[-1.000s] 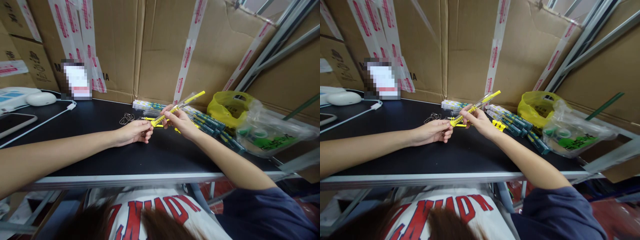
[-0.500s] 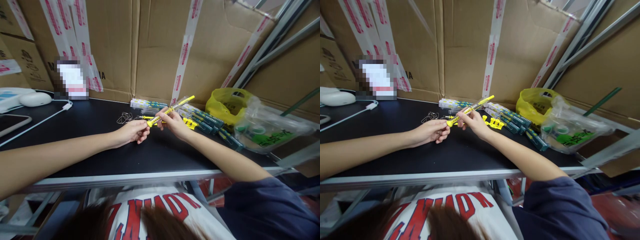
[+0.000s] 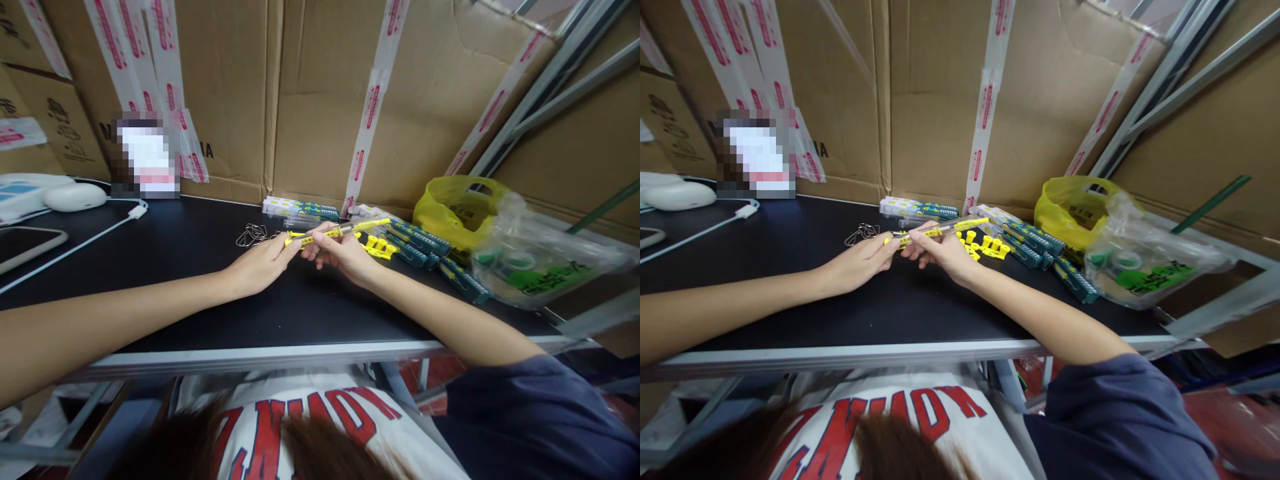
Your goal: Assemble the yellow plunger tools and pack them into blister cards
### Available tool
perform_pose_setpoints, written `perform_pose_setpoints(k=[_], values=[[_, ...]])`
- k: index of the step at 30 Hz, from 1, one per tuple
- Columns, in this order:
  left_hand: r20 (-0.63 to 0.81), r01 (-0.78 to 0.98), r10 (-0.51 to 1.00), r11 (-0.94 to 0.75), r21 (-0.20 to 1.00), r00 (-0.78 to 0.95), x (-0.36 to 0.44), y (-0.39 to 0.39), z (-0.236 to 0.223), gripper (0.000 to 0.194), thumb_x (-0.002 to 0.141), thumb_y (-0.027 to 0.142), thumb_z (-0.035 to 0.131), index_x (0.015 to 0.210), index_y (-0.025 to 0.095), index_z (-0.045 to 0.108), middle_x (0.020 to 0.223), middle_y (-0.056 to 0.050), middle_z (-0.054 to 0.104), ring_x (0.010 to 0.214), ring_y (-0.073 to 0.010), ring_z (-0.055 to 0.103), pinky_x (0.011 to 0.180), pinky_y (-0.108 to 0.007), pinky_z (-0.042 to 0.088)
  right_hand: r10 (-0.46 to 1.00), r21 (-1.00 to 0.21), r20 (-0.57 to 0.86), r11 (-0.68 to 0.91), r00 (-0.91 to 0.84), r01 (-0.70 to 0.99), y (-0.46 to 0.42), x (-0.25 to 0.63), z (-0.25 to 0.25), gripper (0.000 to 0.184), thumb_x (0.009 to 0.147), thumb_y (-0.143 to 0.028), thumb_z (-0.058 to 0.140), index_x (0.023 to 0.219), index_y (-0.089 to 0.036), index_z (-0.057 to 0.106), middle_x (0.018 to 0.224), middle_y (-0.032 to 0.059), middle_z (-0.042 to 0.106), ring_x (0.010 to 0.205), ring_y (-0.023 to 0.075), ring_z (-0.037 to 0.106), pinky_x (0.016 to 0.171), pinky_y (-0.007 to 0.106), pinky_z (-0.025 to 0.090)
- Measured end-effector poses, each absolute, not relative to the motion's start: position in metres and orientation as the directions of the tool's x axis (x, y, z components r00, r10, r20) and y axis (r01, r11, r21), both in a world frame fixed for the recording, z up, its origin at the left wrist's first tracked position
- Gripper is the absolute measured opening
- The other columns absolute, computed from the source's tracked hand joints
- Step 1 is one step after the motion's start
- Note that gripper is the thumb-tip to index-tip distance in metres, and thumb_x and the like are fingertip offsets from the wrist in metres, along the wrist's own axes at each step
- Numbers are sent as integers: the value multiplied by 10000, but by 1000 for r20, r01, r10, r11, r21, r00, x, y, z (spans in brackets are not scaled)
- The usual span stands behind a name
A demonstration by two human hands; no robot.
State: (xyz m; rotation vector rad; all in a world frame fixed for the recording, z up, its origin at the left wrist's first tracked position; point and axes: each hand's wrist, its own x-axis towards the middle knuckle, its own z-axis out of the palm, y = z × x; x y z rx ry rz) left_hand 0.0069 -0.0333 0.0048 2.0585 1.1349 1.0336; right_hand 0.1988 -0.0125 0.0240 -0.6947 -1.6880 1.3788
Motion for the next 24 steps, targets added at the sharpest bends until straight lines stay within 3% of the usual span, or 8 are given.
perform_pose_setpoints(k=[7,15,24], values=[[301,205,886,-387,899,353,13,-41,3,280,927,443,461,792,197,466,627,38,464,527,-107,403,519,-235,341,816,-964,265,242,-514,-112,-19,196,20,315,764,-415,727,848,-187,526,707,-10,687,663,111,647,535,199,505],[373,106,832,-449,887,410,13,-38,2,369,940,519,389,781,191,451,569,53,434,494,-91,429,490,-215,375,805,-971,240,194,-543,-141,-17,196,20,330,740,-410,754,876,-187,552,715,-12,686,670,110,651,548,198,504],[277,-34,917,-279,960,286,6,-21,8,361,922,506,439,735,198,407,476,65,446,411,-80,447,414,-183,338,815,-972,236,201,-530,-124,-7,208,30,379,740,-423,751,1002,-194,601,771,4,703,645,100,646,544,197,515]])
